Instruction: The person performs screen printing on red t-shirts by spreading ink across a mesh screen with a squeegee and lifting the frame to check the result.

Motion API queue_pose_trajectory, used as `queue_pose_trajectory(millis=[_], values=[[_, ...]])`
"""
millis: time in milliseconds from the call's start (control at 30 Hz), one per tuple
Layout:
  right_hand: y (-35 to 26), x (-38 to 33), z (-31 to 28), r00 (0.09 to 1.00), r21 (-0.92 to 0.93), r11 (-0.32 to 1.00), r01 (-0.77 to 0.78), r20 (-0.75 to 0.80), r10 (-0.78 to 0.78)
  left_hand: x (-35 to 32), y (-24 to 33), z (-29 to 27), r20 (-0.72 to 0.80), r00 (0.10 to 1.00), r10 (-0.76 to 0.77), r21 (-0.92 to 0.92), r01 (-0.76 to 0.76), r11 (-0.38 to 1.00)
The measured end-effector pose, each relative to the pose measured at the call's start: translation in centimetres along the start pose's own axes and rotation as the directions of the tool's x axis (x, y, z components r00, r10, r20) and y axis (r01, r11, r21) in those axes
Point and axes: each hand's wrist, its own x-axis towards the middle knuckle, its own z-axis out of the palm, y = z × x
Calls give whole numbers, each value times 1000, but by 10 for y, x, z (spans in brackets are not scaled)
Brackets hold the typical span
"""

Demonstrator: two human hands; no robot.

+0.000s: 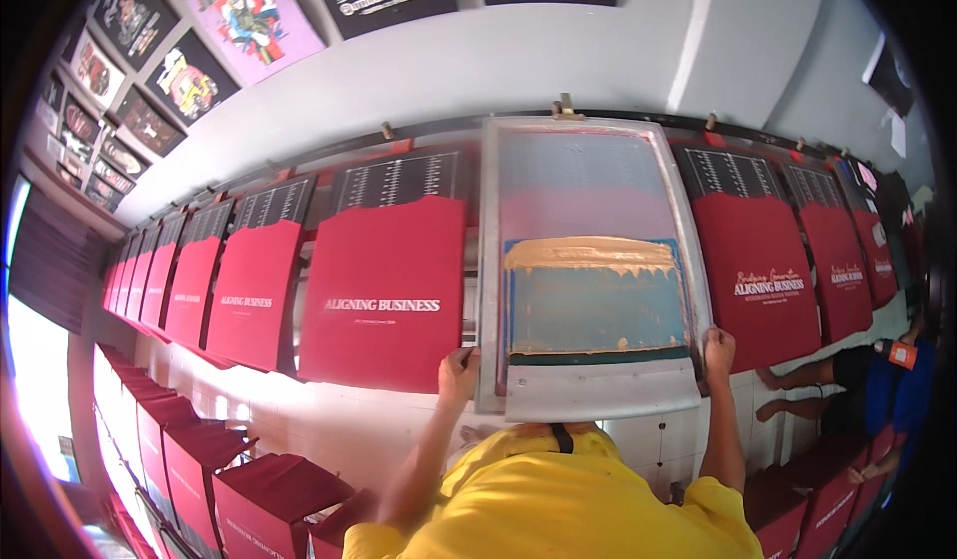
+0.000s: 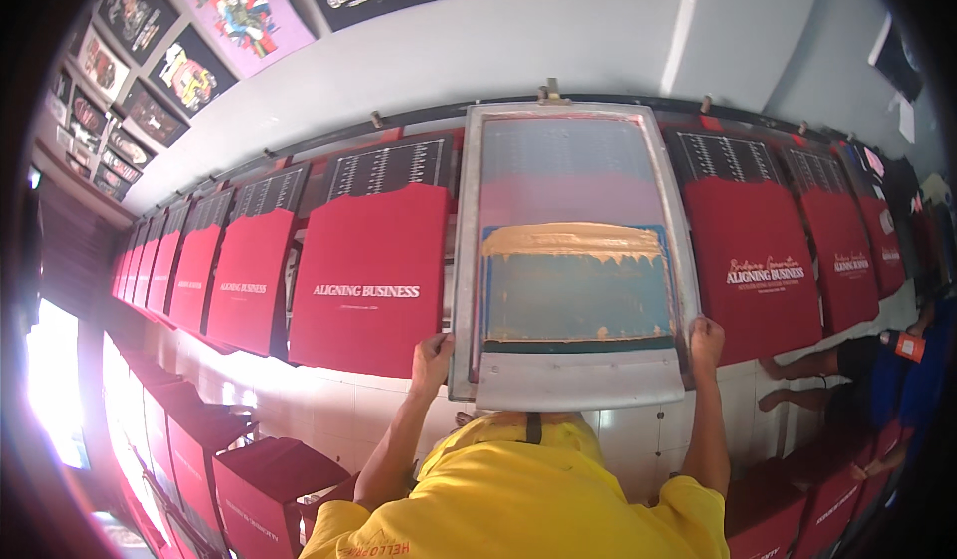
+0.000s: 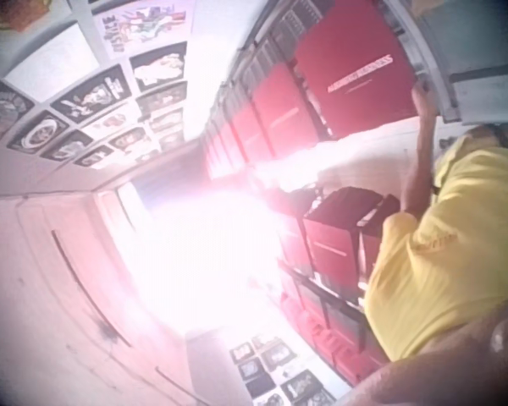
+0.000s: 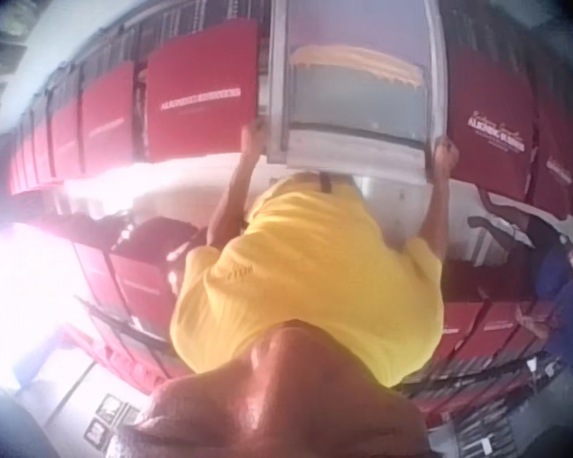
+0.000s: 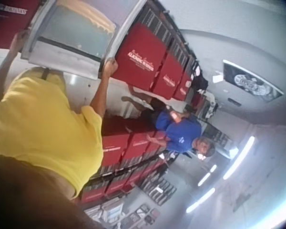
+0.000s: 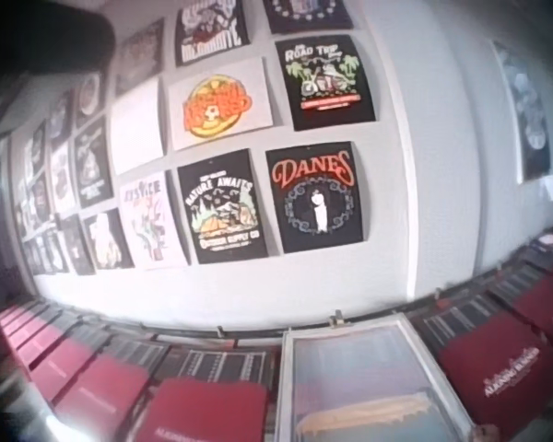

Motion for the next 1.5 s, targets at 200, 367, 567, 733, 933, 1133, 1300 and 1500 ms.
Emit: queue_pose_trajectory(millis=[200,367,567,733,933,1133,1300,1500], values=[[-23,-32,10,998,36,998,53,23,-54,-1,-1,-53,-67,998,-9,-120,1,993],[-62,-104,71,994,101,989,109,17,-111,8,-47,-141,-123,992,-40,-142,23,990],[-127,-203,165,997,163,986,39,55,-49,32,-117,-261,-174,985,-7,-23,3,1000],[-174,-251,221,994,88,995,38,101,-47,53,-173,-322,-199,980,-13,53,24,998],[-217,-269,251,994,81,994,72,81,-78,85,-204,-350,-208,978,32,108,-9,994],[-232,-267,262,992,43,996,79,90,-82,105,-222,-354,-219,974,55,72,-41,997],[-230,-264,263,994,21,998,63,86,-64,103,-203,-357,-167,986,13,35,-7,999],[-230,-264,267,994,-25,996,82,76,-80,101,-207,-365,-113,993,-42,-8,41,999]])
